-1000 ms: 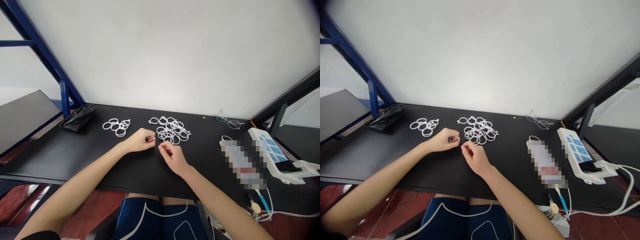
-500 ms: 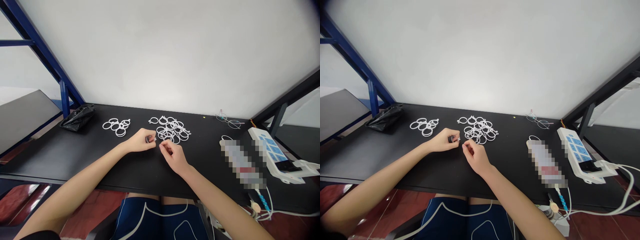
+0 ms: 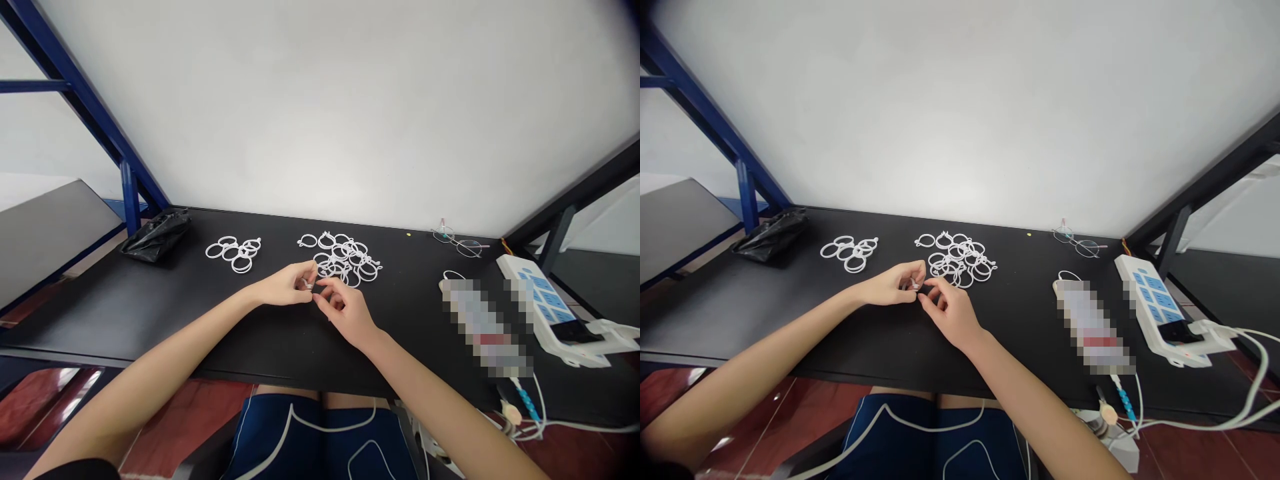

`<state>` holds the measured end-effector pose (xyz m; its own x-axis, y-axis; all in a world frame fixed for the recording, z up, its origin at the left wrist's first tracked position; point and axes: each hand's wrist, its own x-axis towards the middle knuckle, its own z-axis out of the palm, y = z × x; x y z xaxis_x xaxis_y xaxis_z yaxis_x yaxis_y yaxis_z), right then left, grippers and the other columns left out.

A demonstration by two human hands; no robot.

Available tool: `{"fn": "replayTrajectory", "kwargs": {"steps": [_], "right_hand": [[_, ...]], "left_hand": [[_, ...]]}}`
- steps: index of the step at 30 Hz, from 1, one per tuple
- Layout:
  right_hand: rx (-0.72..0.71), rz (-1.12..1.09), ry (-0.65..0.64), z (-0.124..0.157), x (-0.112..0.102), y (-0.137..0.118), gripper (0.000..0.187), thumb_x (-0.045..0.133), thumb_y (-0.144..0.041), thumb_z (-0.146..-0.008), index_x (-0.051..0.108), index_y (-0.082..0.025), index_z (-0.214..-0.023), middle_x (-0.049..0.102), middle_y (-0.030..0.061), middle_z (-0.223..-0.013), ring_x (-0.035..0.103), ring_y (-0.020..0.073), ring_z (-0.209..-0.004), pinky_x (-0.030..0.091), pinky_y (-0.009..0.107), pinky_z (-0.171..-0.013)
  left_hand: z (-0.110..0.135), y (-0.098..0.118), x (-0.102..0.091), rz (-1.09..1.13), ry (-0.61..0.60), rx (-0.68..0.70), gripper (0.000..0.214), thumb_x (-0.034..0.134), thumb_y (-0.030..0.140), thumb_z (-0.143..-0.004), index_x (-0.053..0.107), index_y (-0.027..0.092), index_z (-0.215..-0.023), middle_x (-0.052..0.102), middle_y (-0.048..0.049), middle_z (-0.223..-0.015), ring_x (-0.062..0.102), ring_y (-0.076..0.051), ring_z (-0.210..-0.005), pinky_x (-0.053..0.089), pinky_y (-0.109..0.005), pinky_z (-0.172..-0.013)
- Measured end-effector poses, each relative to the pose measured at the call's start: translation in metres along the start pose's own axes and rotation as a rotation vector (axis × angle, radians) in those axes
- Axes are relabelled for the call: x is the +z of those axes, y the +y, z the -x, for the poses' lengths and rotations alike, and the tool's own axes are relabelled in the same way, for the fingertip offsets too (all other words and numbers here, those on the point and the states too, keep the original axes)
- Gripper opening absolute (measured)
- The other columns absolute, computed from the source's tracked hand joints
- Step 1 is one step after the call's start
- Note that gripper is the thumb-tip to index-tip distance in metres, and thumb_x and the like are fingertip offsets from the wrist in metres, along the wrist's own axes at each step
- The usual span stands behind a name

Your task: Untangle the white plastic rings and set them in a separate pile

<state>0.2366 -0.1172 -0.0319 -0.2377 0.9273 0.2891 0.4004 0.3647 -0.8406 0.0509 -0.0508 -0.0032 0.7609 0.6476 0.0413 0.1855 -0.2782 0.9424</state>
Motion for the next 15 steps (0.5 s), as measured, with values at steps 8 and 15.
{"fn": "replayTrajectory", "kwargs": {"steps": [8,15], "right_hand": [[-0.028,0.021,0.002,-0.0003,0.0000,-0.0013,0.014,0.062,-0.029,-0.089,0.067,-0.021,-0.099,0.069,0.0000,-0.076,0.055,0.0084,-0.046,0.047,0.023,-0.052],[-0.042,0.039,-0.014,-0.0006,0.0006,-0.0004,0.010,0.064,-0.024,-0.087,0.067,-0.022,-0.095,0.069,-0.0008,-0.076,0.055,0.0085,-0.047,0.047,0.023,-0.054]], "left_hand": [[0.0009,-0.0021,0.0048,0.027,-0.062,-0.013,0.031,0.058,0.010,-0.068,0.037,0.021,-0.089,0.046,0.0071,-0.075,0.037,-0.006,-0.058,0.034,-0.021,-0.055],[0.0000,-0.0015,0.0055,-0.015,-0.090,0.035,0.031,0.060,0.007,-0.067,0.044,0.019,-0.091,0.053,0.0045,-0.079,0.047,-0.009,-0.067,0.042,-0.023,-0.061]]}}
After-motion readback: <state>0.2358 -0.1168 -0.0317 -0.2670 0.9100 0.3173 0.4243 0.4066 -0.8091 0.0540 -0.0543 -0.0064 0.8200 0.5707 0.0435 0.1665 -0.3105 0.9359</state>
